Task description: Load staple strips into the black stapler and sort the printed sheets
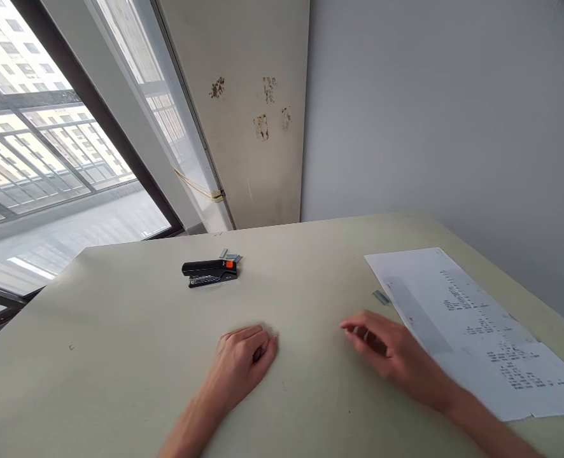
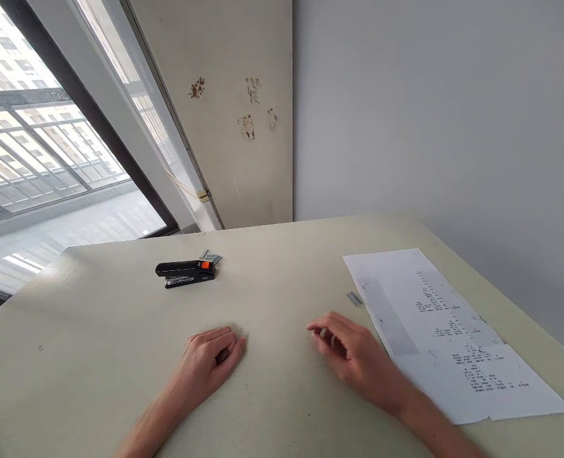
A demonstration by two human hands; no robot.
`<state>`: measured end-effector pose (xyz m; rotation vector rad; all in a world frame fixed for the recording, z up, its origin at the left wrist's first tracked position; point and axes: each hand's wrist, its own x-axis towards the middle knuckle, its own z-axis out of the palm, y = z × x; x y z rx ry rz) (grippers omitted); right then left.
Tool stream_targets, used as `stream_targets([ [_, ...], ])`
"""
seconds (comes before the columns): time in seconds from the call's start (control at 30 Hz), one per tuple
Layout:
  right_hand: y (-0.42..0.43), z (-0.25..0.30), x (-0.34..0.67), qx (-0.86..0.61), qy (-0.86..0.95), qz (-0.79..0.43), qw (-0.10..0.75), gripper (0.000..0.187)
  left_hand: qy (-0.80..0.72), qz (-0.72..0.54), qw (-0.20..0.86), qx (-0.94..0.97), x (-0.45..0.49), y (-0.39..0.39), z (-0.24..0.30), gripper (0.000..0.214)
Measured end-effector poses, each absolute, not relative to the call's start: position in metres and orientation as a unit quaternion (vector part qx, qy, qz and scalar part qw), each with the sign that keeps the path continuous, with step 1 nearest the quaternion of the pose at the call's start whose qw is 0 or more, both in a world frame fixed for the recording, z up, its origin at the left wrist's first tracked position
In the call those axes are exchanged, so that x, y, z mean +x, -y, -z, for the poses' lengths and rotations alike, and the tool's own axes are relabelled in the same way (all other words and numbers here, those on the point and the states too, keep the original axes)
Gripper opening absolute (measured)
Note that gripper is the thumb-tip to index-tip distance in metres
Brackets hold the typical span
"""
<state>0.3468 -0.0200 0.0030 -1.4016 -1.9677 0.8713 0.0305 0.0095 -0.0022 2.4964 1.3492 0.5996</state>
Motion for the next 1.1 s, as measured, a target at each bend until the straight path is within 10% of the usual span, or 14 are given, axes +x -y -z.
stream_targets([
  [0.37,0.011,0.04,0.429,-0.598,0.78,-0.111,0.151,0.063,-0.453,-0.212,0.097,0.861,0.029,-0.009,0.007,0.044],
  [0.7,0.035,0.049,0.311,-0.498,0.836,-0.069,0.22,0.066,-0.416,-0.233,0.073,0.876,0.038,-0.003,0.0,0.043],
  [1.1,0.003,0.018,0.29,-0.553,0.798,-0.021,0.239,0.005,-0.234,-0.241,0.07,0.939,0.098,0.035,0.007,0.032],
])
